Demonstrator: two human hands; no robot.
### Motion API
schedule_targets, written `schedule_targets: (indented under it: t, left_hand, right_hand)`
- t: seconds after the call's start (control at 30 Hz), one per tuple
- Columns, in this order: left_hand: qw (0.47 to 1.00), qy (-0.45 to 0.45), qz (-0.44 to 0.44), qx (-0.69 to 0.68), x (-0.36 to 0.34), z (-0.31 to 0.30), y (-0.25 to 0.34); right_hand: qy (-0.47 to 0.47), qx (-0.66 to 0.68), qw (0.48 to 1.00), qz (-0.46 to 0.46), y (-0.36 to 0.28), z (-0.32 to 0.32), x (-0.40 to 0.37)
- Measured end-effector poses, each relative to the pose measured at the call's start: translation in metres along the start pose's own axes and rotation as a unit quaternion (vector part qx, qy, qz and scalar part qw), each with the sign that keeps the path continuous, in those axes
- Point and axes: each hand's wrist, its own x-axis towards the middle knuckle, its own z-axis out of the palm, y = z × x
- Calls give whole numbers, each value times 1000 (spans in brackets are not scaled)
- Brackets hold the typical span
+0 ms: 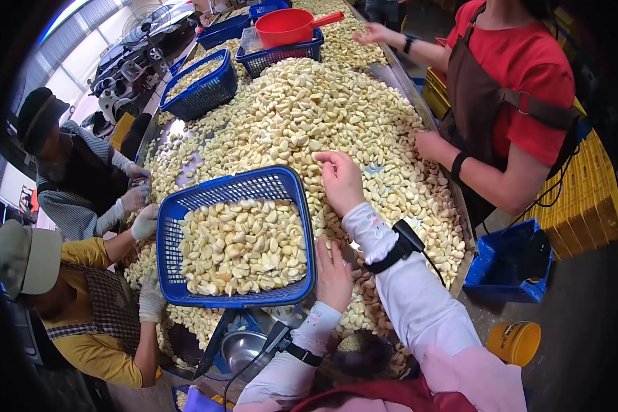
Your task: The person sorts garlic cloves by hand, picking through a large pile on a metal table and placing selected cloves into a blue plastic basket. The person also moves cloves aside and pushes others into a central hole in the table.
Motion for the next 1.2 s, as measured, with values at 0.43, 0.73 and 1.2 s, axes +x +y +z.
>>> schedule_targets:
  t: [0.43,0.73,1.2]
  left_hand:
    - [965,-213,-49,145,-101,-67,-21]
    - [900,-419,108,60,-139,-76,-8]
    - [994,-50,-89,-30,-72,-14,-30]
  right_hand:
    - [-337,-485,802,86,25,-140,-156]
    - [-603,-342,720,9,-25,-139,-267]
    - [-283,-342,894,-68,29,-26,-191]
